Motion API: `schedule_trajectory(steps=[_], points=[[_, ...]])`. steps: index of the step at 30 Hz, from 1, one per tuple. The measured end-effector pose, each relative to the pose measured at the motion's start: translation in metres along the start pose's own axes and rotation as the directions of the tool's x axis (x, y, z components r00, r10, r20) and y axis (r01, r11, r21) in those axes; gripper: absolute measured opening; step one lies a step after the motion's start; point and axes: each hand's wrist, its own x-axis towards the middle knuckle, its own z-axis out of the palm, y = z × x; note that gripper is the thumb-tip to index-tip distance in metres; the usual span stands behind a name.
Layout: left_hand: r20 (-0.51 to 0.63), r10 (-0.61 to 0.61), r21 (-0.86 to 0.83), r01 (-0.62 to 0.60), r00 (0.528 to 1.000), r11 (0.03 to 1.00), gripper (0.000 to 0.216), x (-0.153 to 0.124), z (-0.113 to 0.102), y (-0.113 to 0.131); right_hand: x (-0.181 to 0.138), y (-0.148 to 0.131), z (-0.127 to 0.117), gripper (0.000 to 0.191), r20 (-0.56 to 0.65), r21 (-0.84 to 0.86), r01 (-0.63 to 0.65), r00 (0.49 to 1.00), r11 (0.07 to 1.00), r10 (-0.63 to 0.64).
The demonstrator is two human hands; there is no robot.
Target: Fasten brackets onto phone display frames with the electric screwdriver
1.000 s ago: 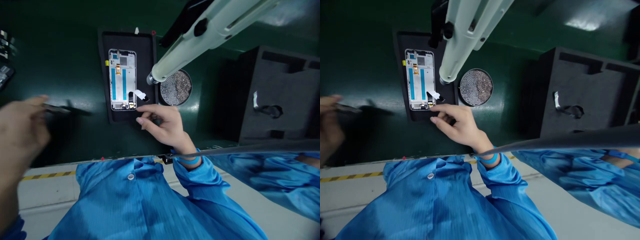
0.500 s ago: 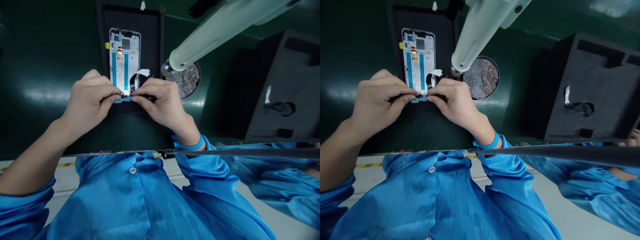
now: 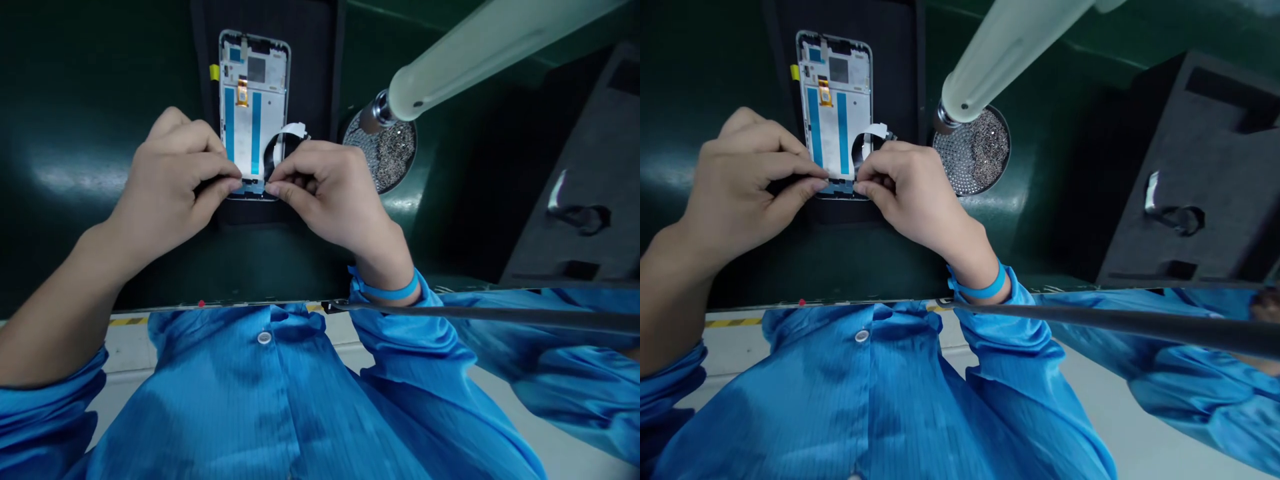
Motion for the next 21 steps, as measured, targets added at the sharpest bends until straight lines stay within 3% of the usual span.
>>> schedule_trajectory(steps=[5,13,21], points=[[-0.035,0.010,-0.050,-0.012,0.999,0.999,0.023,0.000,0.003,-0.001,-0.001,0.000,0.002,0.009,-0.012,-0.027,-0.012,1.000,1.000,0.012],[-0.029,-0.072,-0.032,0.071,0.997,0.997,0.030,0.001,0.011,-0.001,-0.001,-0.008,0.010,0.011,-0.059,-0.132,-0.028,0.998,0.991,0.020],[0.144,-0.058,0.060,0.050,0.988,0.997,0.034,0.009,0.003,0.001,-0.011,-0.015,0.027,0.013,-0.158,-0.191,-0.080,0.986,0.978,0.050]])
